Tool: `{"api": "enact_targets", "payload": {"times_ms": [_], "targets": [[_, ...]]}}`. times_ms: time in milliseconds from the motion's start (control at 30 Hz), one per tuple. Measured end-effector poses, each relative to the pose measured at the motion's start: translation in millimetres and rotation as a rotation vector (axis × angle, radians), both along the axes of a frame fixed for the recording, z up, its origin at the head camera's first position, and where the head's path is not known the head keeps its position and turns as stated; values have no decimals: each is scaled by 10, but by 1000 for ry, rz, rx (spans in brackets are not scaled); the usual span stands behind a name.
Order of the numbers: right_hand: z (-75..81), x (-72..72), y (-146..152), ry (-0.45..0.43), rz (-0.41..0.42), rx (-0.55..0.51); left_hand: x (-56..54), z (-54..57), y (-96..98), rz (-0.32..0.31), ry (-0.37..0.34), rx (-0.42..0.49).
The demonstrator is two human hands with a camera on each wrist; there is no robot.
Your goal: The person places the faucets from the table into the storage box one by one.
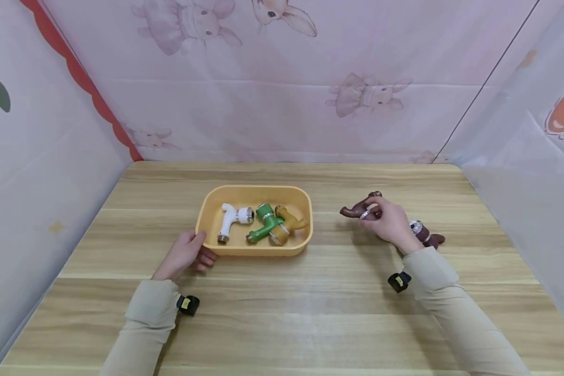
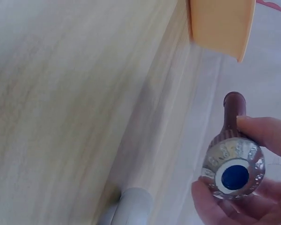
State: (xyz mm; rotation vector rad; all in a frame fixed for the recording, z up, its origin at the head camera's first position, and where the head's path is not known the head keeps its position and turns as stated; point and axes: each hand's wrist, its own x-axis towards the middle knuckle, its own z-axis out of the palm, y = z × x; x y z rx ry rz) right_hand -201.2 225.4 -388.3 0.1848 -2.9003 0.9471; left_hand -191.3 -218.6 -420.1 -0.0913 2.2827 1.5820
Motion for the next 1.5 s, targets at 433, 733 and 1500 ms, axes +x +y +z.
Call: {"api": "enact_targets", "payload": {"times_ms": [433,733,1500], "targets": [[35,13,-21,40,-73,-12,10,10,3,0,13,2],[45,11,-46,110,-68,-52,12,14,2,-5,6,7],[258,77,-308,115,49,-140,27,32,6,-3,15,2]]}}
